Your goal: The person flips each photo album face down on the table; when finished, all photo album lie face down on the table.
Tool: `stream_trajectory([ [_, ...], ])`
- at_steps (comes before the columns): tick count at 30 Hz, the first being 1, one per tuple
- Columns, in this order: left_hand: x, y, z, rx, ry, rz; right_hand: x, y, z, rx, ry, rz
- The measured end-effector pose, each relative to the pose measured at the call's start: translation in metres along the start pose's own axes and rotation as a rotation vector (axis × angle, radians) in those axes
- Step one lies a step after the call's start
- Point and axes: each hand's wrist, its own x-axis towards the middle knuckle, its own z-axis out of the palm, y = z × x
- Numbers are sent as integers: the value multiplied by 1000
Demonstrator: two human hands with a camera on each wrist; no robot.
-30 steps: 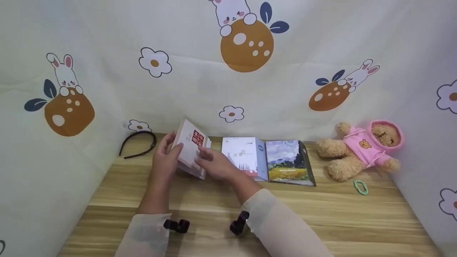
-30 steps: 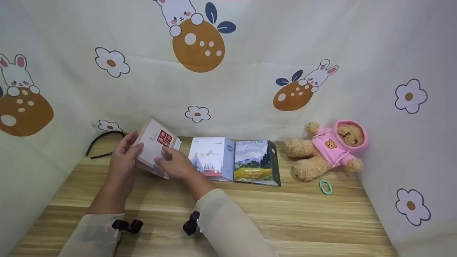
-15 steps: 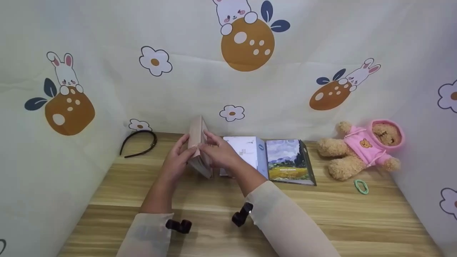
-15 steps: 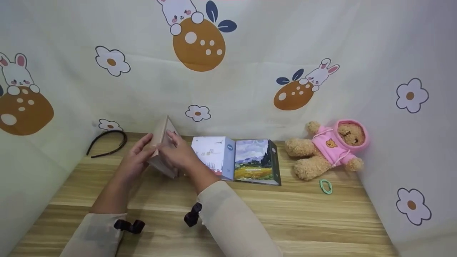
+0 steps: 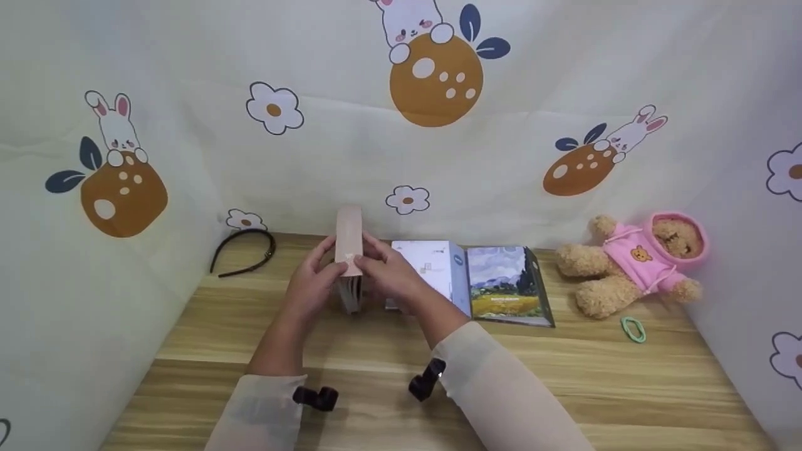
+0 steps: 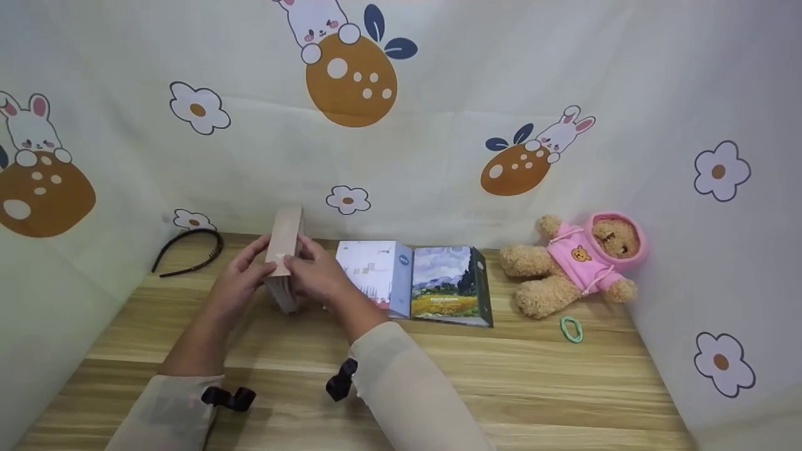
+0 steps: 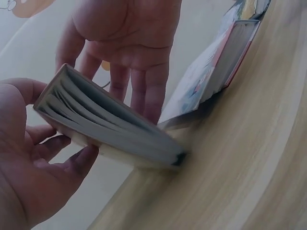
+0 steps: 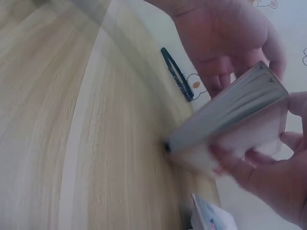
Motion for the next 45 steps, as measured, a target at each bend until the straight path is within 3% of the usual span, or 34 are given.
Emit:
stream_trajectory([
  [3, 0, 3, 3, 109, 23, 25, 0, 2, -5, -19, 48, -17],
  [5, 1, 2, 4, 233, 23, 41, 1, 5, -7, -77, 96, -24],
  [9, 5, -9, 5, 489, 21, 65, 1, 14, -9, -188, 171, -12],
  [12, 6, -17, 6, 591, 2, 89, 1, 21, -10, -229, 201, -9],
  [19, 7, -26, 5, 730, -58, 91, -5, 28, -9, -314, 193, 21],
  [24, 10, -32, 5, 758, -64, 77, -15, 26, -8, -348, 163, 53],
  [30, 12, -36, 5, 873, -81, 65, -31, 22, -18, -305, 152, 1],
  [34, 13, -38, 5, 905, -84, 67, -45, 16, -38, -287, 159, -78],
  [38, 15, -40, 8, 908, -83, 58, -61, 13, -70, -341, 217, -149],
  [42, 18, -35, 11, 939, -98, 44, -76, 8, -105, -452, 282, -87],
  [45, 21, -21, 13, 988, -95, 69, -84, 5, -130, -565, 309, -42],
])
